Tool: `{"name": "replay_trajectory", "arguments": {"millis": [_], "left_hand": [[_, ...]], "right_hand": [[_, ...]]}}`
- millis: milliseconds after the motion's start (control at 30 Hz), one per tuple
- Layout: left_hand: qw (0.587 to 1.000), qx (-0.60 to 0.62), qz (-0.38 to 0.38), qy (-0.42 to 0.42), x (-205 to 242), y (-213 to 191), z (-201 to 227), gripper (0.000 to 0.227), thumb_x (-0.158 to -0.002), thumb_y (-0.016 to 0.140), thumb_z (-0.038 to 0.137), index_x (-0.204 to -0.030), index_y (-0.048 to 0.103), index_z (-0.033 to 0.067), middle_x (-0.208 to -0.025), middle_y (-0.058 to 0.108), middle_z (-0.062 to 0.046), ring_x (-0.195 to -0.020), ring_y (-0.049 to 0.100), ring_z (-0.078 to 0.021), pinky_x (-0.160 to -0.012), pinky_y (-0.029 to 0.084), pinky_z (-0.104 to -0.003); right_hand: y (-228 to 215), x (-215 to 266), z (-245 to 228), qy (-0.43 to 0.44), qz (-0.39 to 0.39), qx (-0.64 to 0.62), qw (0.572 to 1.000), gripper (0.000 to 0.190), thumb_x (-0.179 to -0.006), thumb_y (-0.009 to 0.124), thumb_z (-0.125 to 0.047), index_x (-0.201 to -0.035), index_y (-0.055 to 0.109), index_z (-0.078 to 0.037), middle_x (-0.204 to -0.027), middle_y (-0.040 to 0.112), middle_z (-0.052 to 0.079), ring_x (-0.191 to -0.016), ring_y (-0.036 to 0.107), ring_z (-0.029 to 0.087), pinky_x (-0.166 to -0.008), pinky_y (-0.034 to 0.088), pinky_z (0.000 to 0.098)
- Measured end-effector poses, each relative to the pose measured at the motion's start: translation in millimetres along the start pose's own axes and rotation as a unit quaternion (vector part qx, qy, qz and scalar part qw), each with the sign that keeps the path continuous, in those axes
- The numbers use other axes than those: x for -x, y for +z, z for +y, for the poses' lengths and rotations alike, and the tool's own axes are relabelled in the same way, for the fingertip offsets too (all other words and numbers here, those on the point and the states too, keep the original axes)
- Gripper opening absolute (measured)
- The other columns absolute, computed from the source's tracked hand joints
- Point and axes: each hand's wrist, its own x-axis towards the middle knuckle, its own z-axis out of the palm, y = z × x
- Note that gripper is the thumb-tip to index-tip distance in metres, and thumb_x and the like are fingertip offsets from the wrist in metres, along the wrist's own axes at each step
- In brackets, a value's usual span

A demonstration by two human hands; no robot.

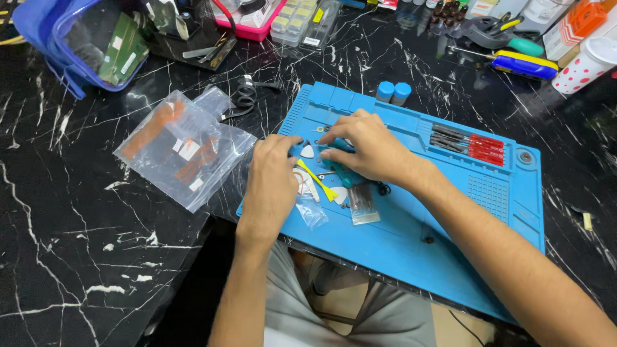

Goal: The person organizes small tools and parts on a blue work mat. They pick up screwdrivers, bits, and small components, then place them into designated slots and compartments on the mat. The person also handles a red plastic case and arranges items within it.

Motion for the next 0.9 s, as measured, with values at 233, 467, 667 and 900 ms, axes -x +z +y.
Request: {"name": "replay_trajectory", "arguments": {"millis": [233,467,667,900], "left_hand": [[1.000,0.016,-0.025,0.010,15.6,-11.6,26.6,0.035,-0.092,0.074,0.020,-0.120,0.070,0.0006,-0.112,0.063,-0.015,-0.102,0.061,-0.0342,-0.083,0.049,-0.045],[0.996,-0.029,-0.078,0.027,26.1,-9.9,43.6,0.031,-0.091,0.075,0.020,-0.116,0.073,0.0016,-0.104,0.062,-0.011,-0.104,0.059,-0.0298,-0.091,0.043,-0.045],[0.991,-0.072,-0.104,0.032,26.9,-4.5,51.9,0.023,-0.094,0.074,0.031,-0.096,0.077,0.0084,-0.083,0.063,-0.005,-0.094,0.062,-0.0243,-0.099,0.039,-0.048],[0.994,-0.093,-0.051,0.012,25.5,3.2,51.4,0.022,-0.096,0.071,0.034,-0.091,0.074,0.0122,-0.066,0.060,-0.001,-0.082,0.063,-0.0222,-0.092,0.041,-0.048]], "right_hand": [[-2.0,14.1,-5.4,-0.015,-0.011,0.065,0.998,0.026,-0.085,0.083,-0.030,-0.103,0.077,-0.012,-0.100,0.072,0.005,-0.098,0.058,0.025,-0.086,0.043,0.0390],[-2.6,35.7,-1.1,0.015,-0.009,0.087,0.996,0.014,-0.090,0.076,-0.023,-0.102,0.075,-0.016,-0.096,0.070,0.001,-0.097,0.057,0.022,-0.086,0.042,0.0378],[-12.9,55.6,-17.2,0.061,-0.029,0.089,0.994,0.015,-0.086,0.075,-0.023,-0.100,0.073,-0.020,-0.088,0.071,-0.003,-0.092,0.059,0.020,-0.084,0.043,0.0369],[-16.3,37.5,-0.8,0.055,0.048,0.082,0.994,0.014,-0.090,0.072,-0.018,-0.104,0.074,-0.017,-0.086,0.070,0.000,-0.090,0.059,0.023,-0.083,0.045,0.0385]]}}
